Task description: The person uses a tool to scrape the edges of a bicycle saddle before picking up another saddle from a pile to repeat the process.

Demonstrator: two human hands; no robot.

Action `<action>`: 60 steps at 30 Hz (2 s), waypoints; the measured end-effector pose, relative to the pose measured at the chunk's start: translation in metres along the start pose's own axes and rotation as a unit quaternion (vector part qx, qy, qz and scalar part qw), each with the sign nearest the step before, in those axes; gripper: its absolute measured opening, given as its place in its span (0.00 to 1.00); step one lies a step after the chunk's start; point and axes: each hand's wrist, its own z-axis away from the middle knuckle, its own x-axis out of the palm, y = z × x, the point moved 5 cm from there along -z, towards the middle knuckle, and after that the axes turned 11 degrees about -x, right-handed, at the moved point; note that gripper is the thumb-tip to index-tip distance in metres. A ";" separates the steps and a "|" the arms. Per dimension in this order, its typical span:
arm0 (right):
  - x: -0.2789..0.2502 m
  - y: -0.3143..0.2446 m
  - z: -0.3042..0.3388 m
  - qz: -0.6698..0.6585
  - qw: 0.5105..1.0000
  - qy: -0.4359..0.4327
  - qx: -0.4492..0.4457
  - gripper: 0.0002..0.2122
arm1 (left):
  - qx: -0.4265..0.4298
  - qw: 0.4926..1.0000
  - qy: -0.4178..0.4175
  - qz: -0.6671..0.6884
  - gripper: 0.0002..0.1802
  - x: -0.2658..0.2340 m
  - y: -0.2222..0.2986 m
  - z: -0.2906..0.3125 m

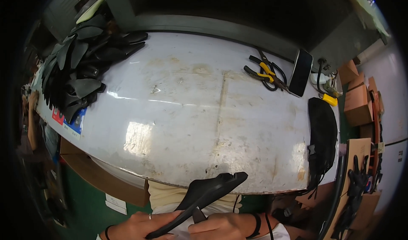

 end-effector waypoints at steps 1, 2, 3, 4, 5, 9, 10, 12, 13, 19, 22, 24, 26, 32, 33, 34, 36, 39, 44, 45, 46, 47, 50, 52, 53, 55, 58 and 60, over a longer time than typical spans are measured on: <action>0.006 -0.002 -0.002 -0.002 1.000 -0.005 0.001 0.09 | 0.003 1.000 0.003 0.004 0.34 0.005 -0.001 0.001; 0.008 -0.004 -0.004 0.007 1.000 0.028 0.009 0.09 | 0.020 1.000 0.021 0.006 0.35 0.009 -0.004 0.000; 0.010 -0.005 -0.004 0.015 0.998 0.061 0.016 0.09 | 0.037 0.999 0.038 0.007 0.35 0.012 -0.006 -0.002; 0.018 -0.008 -0.003 0.016 0.998 0.058 0.018 0.09 | 0.039 0.998 0.039 0.010 0.35 0.014 -0.008 -0.004; 0.025 -0.010 0.000 0.007 0.997 0.070 0.011 0.09 | 0.027 0.999 0.025 0.029 0.35 0.016 -0.011 -0.007; 0.025 -0.006 -0.006 0.020 0.994 0.108 0.023 0.09 | 0.021 0.996 0.028 0.088 0.36 0.025 -0.013 -0.019; 0.025 -0.007 -0.006 0.022 0.994 0.107 0.024 0.09 | 0.023 0.995 0.026 0.089 0.36 0.031 -0.014 -0.023; 0.026 -0.010 -0.003 0.035 0.995 0.094 0.006 0.09 | 0.061 0.992 0.092 0.060 0.30 0.036 -0.017 -0.027; 0.029 -0.009 -0.003 0.035 0.995 0.094 0.009 0.09 | 0.061 0.992 0.091 0.062 0.30 0.038 -0.022 -0.030; 0.028 -0.003 -0.007 -0.023 0.994 0.106 -0.004 0.10 | 0.111 0.988 0.081 0.065 0.40 0.039 -0.021 -0.046; 0.010 0.003 0.008 -0.087 0.960 0.266 0.022 0.11 | 0.091 0.993 0.049 0.061 0.35 0.032 -0.021 -0.039; -0.008 0.005 0.021 -0.071 0.964 0.255 0.000 0.12 | 0.008 0.996 0.019 0.086 0.32 0.028 -0.025 -0.035; -0.029 0.005 0.025 -0.070 0.973 0.220 -0.009 0.11 | -0.001 0.996 0.008 0.087 0.31 0.022 -0.026 -0.035; -0.061 0.002 0.006 -0.001 0.995 0.097 -0.021 0.13 | 0.025 0.998 -0.049 0.034 0.31 0.006 -0.022 -0.045; -0.063 0.002 0.007 -0.005 0.995 0.098 -0.022 0.13 | -0.010 0.997 -0.082 0.007 0.31 0.007 -0.025 -0.046; -0.060 0.001 0.006 0.024 0.997 0.061 -0.036 0.13 | -0.012 0.997 -0.077 0.007 0.31 0.008 -0.028 -0.047; -0.051 -0.002 0.011 0.096 0.993 0.041 -0.051 0.14 | 0.078 0.992 -0.055 0.078 0.33 0.009 -0.028 -0.048; -0.037 -0.013 0.025 0.175 0.979 0.051 -0.091 0.14 | -0.043 0.950 -0.178 0.253 0.36 0.028 -0.034 -0.044; 0.001 -0.022 0.010 0.180 0.977 0.114 -0.030 0.12 | -0.096 0.952 -0.249 0.152 0.45 0.043 -0.015 -0.050; 0.013 -0.020 0.011 0.180 0.977 0.114 -0.030 0.12 | -0.096 0.952 -0.249 0.152 0.45 0.047 -0.018 -0.054; 0.023 -0.020 0.011 0.150 0.976 0.155 -0.042 0.12 | -0.016 0.974 -0.190 0.124 0.47 0.046 -0.016 -0.061; 0.027 -0.020 0.011 0.120 0.972 0.194 -0.054 0.12 | 0.065 0.985 -0.130 0.095 0.48 0.044 -0.013 -0.064; 0.019 -0.025 0.011 0.051 0.987 0.151 0.005 0.12 | 0.041 0.989 -0.091 0.111 0.46 0.050 -0.020 -0.065; 0.021 -0.018 0.013 0.026 0.988 0.141 0.062 0.12 | 0.052 0.988 -0.087 0.117 0.46 0.054 -0.020 -0.064; 0.015 -0.015 0.015 -0.019 0.975 0.222 0.014 0.11 | 0.063 0.987 -0.085 0.124 0.47 0.055 -0.019 -0.064; 0.011 -0.013 0.018 -0.065 0.951 0.301 -0.033 0.11 | 0.082 0.987 -0.080 0.113 0.46 0.053 -0.017 -0.066; 0.010 -0.012 0.016 -0.129 0.915 0.381 0.035 0.08 | 0.103 0.985 -0.083 0.109 0.46 0.051 -0.010 -0.065; 0.012 -0.015 0.012 -0.108 0.902 0.413 0.066 0.08 | 0.103 0.983 -0.096 0.116 0.46 0.052 -0.010 -0.068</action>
